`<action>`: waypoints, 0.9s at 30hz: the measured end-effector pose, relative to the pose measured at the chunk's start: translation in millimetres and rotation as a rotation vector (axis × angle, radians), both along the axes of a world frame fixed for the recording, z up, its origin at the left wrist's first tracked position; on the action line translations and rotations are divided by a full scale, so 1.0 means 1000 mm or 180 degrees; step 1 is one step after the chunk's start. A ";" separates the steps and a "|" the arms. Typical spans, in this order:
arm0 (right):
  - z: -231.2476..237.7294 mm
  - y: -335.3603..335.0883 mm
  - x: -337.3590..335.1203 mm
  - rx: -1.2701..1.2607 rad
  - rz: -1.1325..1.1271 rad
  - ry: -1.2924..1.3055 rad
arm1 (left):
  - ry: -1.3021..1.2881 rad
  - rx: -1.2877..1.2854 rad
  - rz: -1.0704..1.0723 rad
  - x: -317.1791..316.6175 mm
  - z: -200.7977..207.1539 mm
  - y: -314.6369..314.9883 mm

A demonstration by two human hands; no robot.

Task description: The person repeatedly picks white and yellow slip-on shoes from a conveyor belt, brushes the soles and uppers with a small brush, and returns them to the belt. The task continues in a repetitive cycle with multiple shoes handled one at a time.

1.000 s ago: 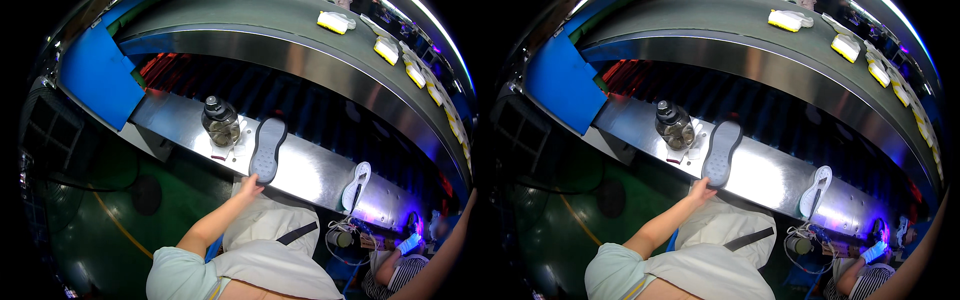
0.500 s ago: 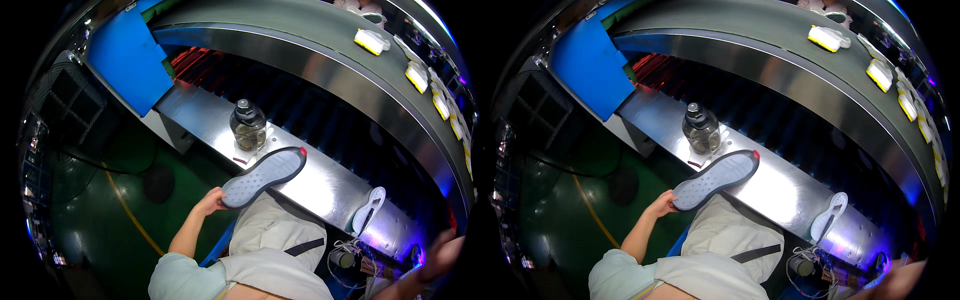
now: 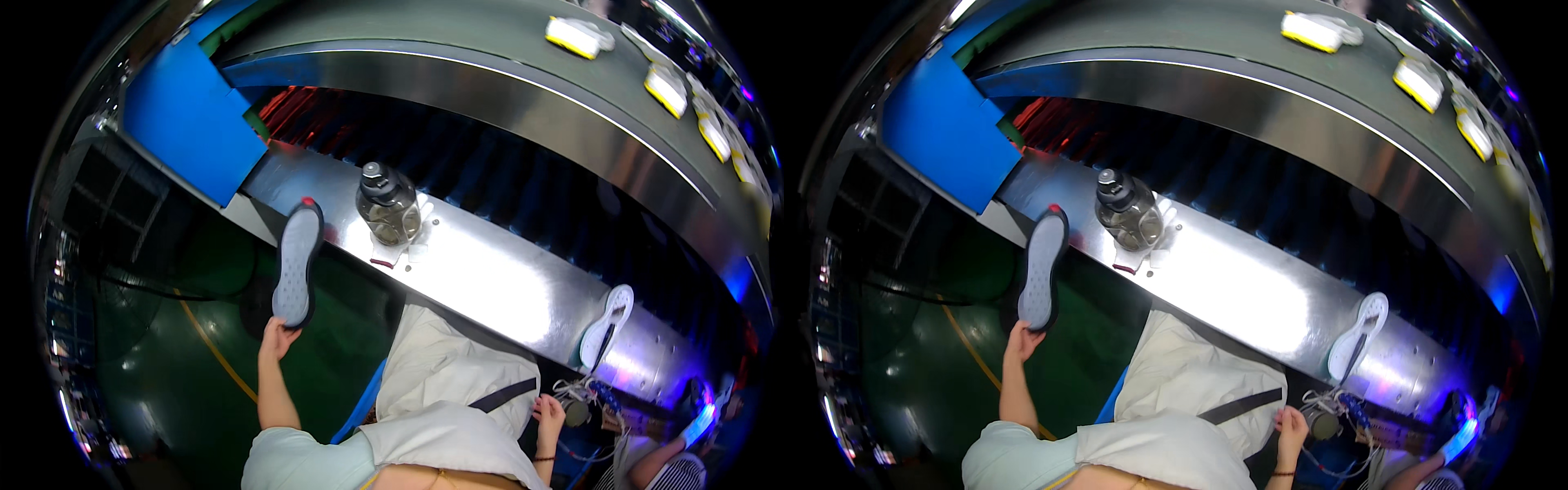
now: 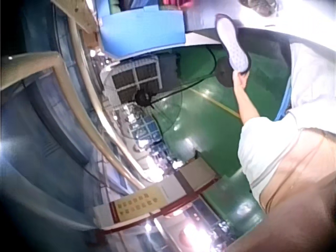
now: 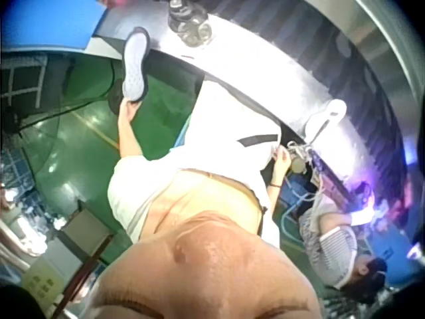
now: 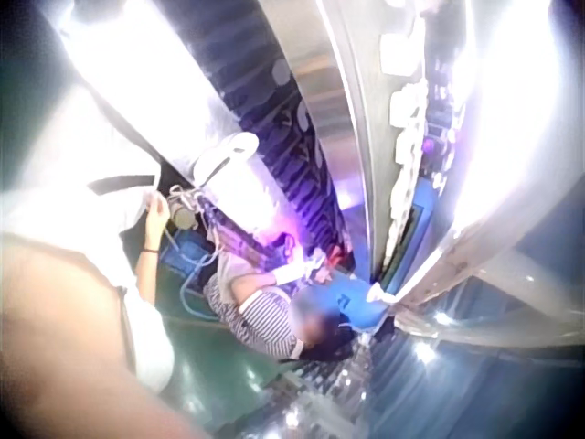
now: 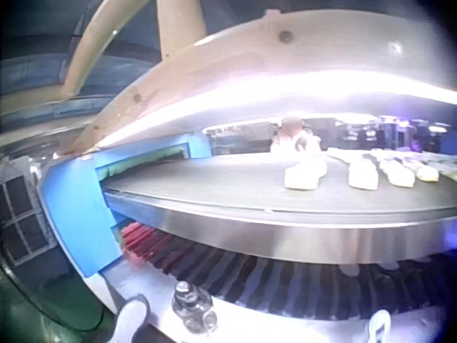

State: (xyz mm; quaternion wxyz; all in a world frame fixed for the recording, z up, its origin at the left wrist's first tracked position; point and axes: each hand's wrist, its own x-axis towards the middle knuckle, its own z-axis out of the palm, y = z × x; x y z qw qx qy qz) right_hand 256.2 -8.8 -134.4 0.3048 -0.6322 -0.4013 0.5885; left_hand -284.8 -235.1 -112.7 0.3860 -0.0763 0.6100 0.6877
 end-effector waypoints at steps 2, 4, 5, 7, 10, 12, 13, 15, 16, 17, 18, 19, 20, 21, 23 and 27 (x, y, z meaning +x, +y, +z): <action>-0.012 0.000 -0.004 -0.0241 -0.0143 0.0257 | 0.0068 0.0431 0.0171 -0.008 -0.012 0.046; -0.014 0.008 -0.007 -0.0364 -0.0330 0.0535 | -0.0031 0.0668 0.0237 -0.005 -0.002 0.102; -0.011 0.015 -0.009 -0.0402 -0.0413 0.0665 | -0.0083 0.0635 0.0155 -0.003 0.004 0.126; -0.003 0.027 -0.016 -0.0464 -0.0581 0.1019 | -0.0218 0.0445 -0.0029 -0.014 -0.004 0.150; -0.004 0.040 -0.018 -0.0554 -0.0995 0.1676 | -0.0169 -0.0106 -0.0254 -0.028 -0.026 0.171; -0.005 0.042 -0.016 -0.0602 -0.1280 0.2105 | 0.0433 -0.0781 -0.0007 -0.029 -0.032 0.180; -0.005 0.042 -0.016 -0.0625 -0.1401 0.2282 | 0.1112 -0.1273 0.0240 -0.027 -0.027 0.187; -0.005 0.041 -0.013 -0.0689 -0.1677 0.2641 | 0.2788 -0.1930 0.0731 -0.015 -0.007 0.204; -0.010 0.043 -0.011 -0.0718 -0.1775 0.2777 | 0.3410 -0.1723 0.0851 0.000 0.017 0.217; -0.019 0.044 -0.009 -0.0780 -0.1898 0.2949 | 0.4042 -0.1547 0.0961 0.013 0.042 0.228; -0.028 0.047 -0.007 -0.0849 -0.1990 0.3114 | 0.4446 -0.1172 0.0865 0.028 0.073 0.243; -0.040 0.051 -0.006 -0.0929 -0.2075 0.3272 | 0.4826 -0.0787 0.0728 0.042 0.103 0.256; -0.050 0.054 -0.003 -0.0960 -0.2152 0.3409 | 0.5189 -0.0547 0.0486 0.053 0.130 0.272; -0.061 0.056 0.000 -0.0994 -0.2236 0.3550 | 0.5395 -0.0141 0.0215 0.069 0.156 0.289; -0.076 0.058 0.014 -0.0963 -0.2395 0.3614 | 0.6166 0.0821 -0.0191 0.103 0.205 0.338; -0.088 0.060 0.017 -0.0448 -0.3077 0.3353 | 0.6997 0.1123 -0.0830 0.164 0.280 0.414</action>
